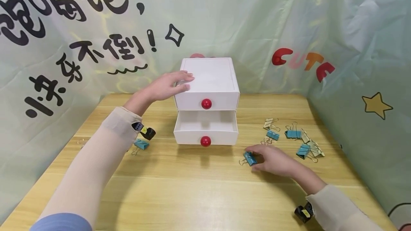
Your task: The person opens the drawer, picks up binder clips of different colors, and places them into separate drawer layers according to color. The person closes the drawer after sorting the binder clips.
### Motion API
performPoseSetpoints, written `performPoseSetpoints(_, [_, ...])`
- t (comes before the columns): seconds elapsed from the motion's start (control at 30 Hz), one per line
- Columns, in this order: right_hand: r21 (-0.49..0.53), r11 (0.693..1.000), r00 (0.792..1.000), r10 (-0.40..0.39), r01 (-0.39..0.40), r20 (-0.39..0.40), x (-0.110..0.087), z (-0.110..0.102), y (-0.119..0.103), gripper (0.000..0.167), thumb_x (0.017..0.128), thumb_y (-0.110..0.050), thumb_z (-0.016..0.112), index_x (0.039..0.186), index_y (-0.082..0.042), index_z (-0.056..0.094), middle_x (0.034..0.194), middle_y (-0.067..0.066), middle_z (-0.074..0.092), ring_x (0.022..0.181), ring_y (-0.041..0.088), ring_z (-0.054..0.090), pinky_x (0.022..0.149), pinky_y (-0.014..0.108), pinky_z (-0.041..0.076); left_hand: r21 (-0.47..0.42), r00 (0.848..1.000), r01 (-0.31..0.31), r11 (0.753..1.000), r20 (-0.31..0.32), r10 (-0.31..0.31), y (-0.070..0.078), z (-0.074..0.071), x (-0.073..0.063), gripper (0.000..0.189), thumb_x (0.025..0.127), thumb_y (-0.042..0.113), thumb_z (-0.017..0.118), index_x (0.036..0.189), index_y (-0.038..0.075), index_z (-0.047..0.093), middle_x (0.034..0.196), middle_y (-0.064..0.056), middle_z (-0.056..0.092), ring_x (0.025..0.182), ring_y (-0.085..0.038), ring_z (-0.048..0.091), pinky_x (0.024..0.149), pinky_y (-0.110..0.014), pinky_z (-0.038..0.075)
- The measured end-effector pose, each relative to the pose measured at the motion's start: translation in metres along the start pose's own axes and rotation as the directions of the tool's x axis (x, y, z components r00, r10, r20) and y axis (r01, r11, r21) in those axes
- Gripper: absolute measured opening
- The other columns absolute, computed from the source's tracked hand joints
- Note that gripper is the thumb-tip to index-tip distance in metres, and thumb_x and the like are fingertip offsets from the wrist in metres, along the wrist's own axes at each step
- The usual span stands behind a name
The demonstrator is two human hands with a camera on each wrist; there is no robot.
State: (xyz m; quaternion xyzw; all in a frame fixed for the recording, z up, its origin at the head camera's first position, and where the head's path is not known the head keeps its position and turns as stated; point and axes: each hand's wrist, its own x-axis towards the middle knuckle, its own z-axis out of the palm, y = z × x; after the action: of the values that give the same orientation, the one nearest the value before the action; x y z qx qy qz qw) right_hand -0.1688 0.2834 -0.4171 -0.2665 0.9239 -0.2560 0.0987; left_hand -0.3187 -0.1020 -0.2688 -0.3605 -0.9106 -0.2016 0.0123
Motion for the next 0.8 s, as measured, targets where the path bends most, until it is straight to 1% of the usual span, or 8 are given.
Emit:
performPoseSetpoints(0.13, [-0.033, 0.999, 1.000, -0.012, 0.012, 0.004, 0.003, 0.001, 0.000, 0.057, 0.082, -0.026, 0.080, 0.131, -0.005, 0.060, 0.124, 0.009, 0.064, 0.109, 0.028, 0.062, 0.090, 0.047, 0.052, -0.001, 1.000, 0.004, 1.000, 0.004, -0.004, 0.000, 0.000, 0.000, 0.052, 0.101, 0.045, 0.047, 0.144, 0.016, 0.050, 0.153, 0.000, 0.039, 0.145, -0.018, 0.024, 0.117, -0.037, 0.019])
performPoseSetpoints(0.27, [-0.071, 0.997, 1.000, -0.012, 0.012, -0.005, 0.005, 0.000, -0.002, 0.054, 0.082, -0.023, 0.080, 0.129, -0.005, 0.062, 0.117, 0.006, 0.066, 0.103, 0.025, 0.063, 0.086, 0.046, 0.052, -0.004, 1.000, 0.004, 1.000, 0.000, -0.004, 0.000, 0.000, -0.001, 0.053, 0.101, 0.045, 0.047, 0.144, 0.016, 0.050, 0.153, 0.000, 0.039, 0.145, -0.018, 0.024, 0.117, -0.038, 0.019])
performPoseSetpoints(0.47, [-0.104, 0.995, 1.000, 0.006, -0.006, -0.006, 0.006, -0.001, -0.003, 0.049, 0.082, -0.025, 0.080, 0.125, -0.008, 0.064, 0.102, -0.006, 0.065, 0.092, 0.015, 0.061, 0.078, 0.040, 0.052, 0.003, 1.000, 0.007, 1.000, 0.000, -0.007, 0.000, 0.001, 0.000, 0.053, 0.101, 0.046, 0.046, 0.145, 0.016, 0.049, 0.154, 0.000, 0.038, 0.145, -0.019, 0.024, 0.117, -0.039, 0.019])
performPoseSetpoints(0.6, [-0.096, 0.995, 1.000, 0.009, -0.010, -0.014, 0.006, -0.003, -0.003, 0.046, 0.082, -0.026, 0.080, 0.123, -0.010, 0.065, 0.104, -0.004, 0.065, 0.094, 0.018, 0.063, 0.078, 0.041, 0.054, 0.001, 1.000, 0.001, 1.000, -0.005, -0.001, -0.001, 0.001, 0.000, 0.053, 0.101, 0.046, 0.046, 0.145, 0.016, 0.050, 0.154, 0.000, 0.039, 0.145, -0.019, 0.025, 0.117, -0.039, 0.019])
performPoseSetpoints(0.8, [-0.036, 0.999, 0.999, 0.008, -0.010, -0.047, 0.003, -0.011, -0.008, 0.048, 0.085, -0.026, 0.078, 0.127, -0.010, 0.062, 0.115, 0.007, 0.065, 0.099, 0.028, 0.065, 0.080, 0.045, 0.055, -0.001, 1.000, -0.007, 1.000, -0.009, 0.007, -0.003, 0.002, 0.000, 0.053, 0.101, 0.045, 0.046, 0.145, 0.016, 0.050, 0.153, -0.001, 0.039, 0.145, -0.020, 0.026, 0.117, -0.039, 0.020])
